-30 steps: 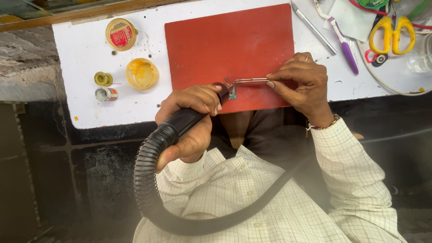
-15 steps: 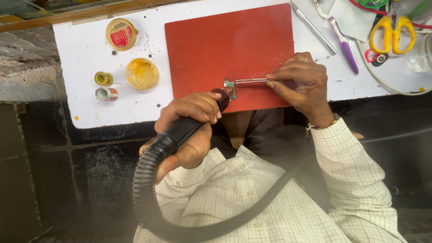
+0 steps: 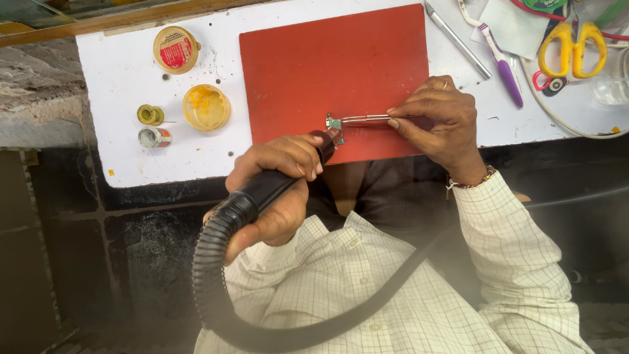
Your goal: The person holds a hot air gun in one hand and tweezers in the other, directing heated air at a small green circuit board on a red mat while manipulating components on the board with the tweezers. They reposition the board and tools repeatedly, then set the board down and handle it by hand at the end.
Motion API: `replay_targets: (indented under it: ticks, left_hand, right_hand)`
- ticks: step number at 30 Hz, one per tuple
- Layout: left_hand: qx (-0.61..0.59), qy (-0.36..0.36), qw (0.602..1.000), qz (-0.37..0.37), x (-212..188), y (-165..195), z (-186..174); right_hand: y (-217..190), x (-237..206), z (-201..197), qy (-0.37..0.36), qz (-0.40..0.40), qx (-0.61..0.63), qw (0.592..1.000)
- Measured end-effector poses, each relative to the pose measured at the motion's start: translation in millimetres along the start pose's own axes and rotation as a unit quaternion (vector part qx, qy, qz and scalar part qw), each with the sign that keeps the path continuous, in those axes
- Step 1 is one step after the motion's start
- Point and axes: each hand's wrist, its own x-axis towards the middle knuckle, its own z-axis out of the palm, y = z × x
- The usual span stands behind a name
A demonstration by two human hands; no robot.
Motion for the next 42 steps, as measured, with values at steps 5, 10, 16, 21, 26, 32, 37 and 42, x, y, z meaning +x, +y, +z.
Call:
replay_targets:
  ticks: [5,10,16,21,26,32,37,42]
  left_hand:
    - [-0.003,0.001,1.000,0.011,-1.6,0.9,-0.1]
    - [0.007,-0.005,1.000,0.020,6.9,-6.6,-0.6]
    - [0.016,-0.002,1.000,0.018,11.7,-9.4,-0.4]
    - [0.007,0.008,1.000,0.012,4.2,-2.9,1.1]
    - [-0.006,-0.003,1.000,0.021,-2.3,1.5,0.0]
    - [-0.002,0.002,1.000,0.010,-1.5,2.0,-0.3]
    - [0.009,0.003,1.000,0.017,6.2,-6.2,-0.6]
    - [0.014,0.002,1.000,0.018,9.1,-10.6,-1.8]
  right_hand:
    - [-1.0,0.5,-0.3,0.002,-0.001,-0.005,1.000]
    - [-2.0,1.2,-0.8,-0.002,0.002,-0.004,1.000]
    - [-1.9,1.4,0.2,-0.002,0.003,-0.014,1.000]
    - [-1.5,0.4,-0.4,-0.001,0.006,-0.004,1.000]
    - [-0.5,-0.2,0.8,-0.002,0.008,-0.001,1.000]
    - [1.0,-0.2,0.0,-0.006,0.001,-0.004,1.000]
    - [1.2,-0.1,0.4,-0.003,0.004,-0.009,1.000]
    - [-0.4,-0.1,0.3,-0.001,0.006,-0.002,1.000]
